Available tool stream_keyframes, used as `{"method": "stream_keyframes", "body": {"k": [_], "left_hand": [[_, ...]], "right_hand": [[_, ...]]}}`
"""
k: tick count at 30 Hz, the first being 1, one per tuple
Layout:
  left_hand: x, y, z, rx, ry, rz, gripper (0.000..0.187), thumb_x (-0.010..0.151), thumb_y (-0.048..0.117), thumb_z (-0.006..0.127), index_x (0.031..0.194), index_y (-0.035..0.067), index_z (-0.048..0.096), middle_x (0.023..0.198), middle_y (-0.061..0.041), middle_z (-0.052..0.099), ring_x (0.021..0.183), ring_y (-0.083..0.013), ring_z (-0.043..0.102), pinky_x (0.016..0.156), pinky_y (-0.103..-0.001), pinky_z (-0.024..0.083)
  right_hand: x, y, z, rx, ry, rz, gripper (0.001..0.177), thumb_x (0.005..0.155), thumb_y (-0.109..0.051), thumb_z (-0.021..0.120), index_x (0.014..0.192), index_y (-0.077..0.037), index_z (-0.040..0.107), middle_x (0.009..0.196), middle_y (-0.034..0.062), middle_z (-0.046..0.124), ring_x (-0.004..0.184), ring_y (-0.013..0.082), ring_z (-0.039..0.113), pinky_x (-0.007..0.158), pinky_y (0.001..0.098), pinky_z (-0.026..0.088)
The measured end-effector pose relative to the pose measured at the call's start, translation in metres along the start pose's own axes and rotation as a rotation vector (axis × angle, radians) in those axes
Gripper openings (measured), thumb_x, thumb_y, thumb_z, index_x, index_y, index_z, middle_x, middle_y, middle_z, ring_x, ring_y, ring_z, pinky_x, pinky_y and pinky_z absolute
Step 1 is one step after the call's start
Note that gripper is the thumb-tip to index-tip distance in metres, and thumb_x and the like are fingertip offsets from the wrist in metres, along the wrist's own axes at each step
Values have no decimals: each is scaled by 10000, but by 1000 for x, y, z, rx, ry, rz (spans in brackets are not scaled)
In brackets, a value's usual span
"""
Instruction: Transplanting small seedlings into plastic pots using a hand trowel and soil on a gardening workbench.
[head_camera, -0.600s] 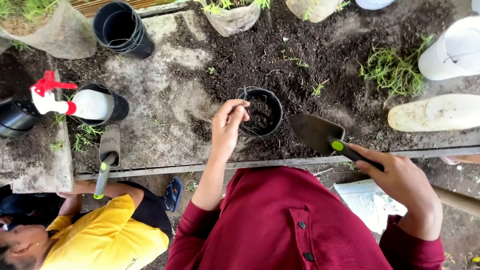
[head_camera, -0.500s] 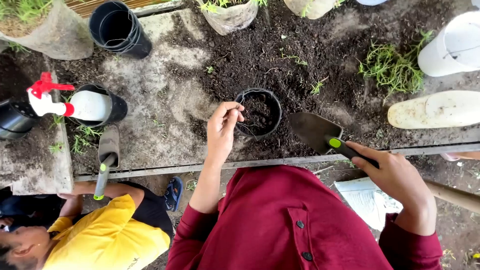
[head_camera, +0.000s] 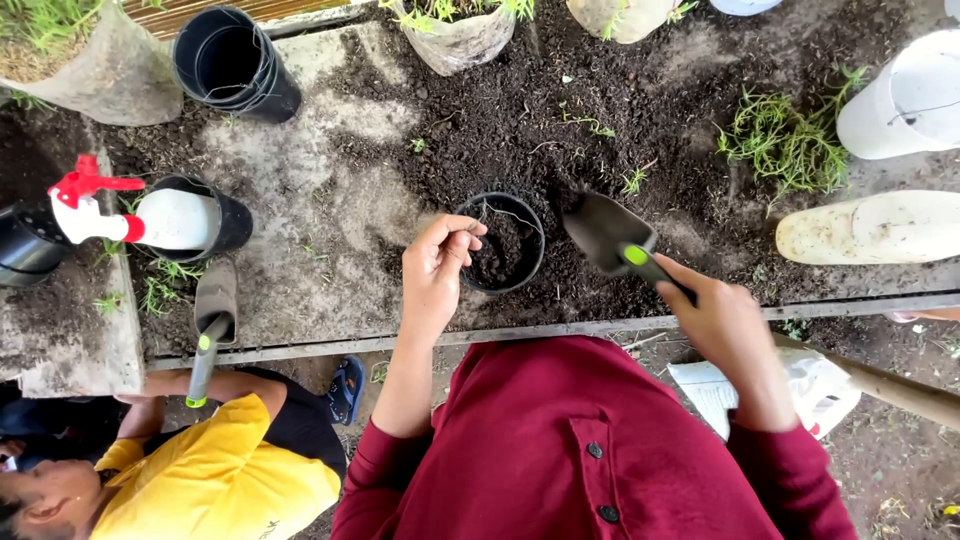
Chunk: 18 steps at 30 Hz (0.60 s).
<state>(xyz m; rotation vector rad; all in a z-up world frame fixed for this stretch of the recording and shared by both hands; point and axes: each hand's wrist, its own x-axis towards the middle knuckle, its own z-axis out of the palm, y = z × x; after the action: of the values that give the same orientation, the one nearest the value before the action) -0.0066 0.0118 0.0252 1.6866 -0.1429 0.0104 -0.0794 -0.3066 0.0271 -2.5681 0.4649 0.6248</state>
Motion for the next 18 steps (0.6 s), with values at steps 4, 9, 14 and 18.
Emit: {"method": "stream_keyframes", "body": {"k": [4, 9, 14, 18], "left_hand": [[-4, -7, 9, 14, -13, 12, 212, 1066, 102, 523, 1032, 19, 716, 958, -145, 712, 829, -174, 672, 707, -261, 575], [-6, -17, 20, -87, -26, 33, 204, 1061, 114, 543, 1037, 11, 718, 952, -136, 708, 835, -161, 667, 725, -262, 576], [0, -9, 12, -154, -32, -48, 197, 1052, 117, 559, 1086, 11, 720, 899, -119, 692, 764, -130, 639, 693, -257, 578], [-1, 12, 2, 14, -114, -144, 279, 1035, 219, 559, 1197, 44, 704, 1052, -83, 730, 901, -168, 720, 826, -266, 610]], "right_hand": [[32, -19, 41, 185, 68, -46, 412, 982, -462, 597, 1391, -497, 625, 1054, 168, 773, 1027, 454, 693, 913, 567, 553], [52, -2, 66, 559, 152, -174, 381, 1035, -316, 638, 1409, -280, 696, 1040, 231, 757, 881, 416, 731, 739, 473, 554], [30, 20, 34, 494, 188, -195, 367, 1026, -273, 678, 1385, -207, 717, 870, 267, 740, 672, 316, 662, 567, 406, 499], [-1, 31, -16, 470, 74, -130, 495, 978, -199, 655, 1472, -196, 614, 733, 78, 663, 468, 103, 315, 406, 259, 233]]}}
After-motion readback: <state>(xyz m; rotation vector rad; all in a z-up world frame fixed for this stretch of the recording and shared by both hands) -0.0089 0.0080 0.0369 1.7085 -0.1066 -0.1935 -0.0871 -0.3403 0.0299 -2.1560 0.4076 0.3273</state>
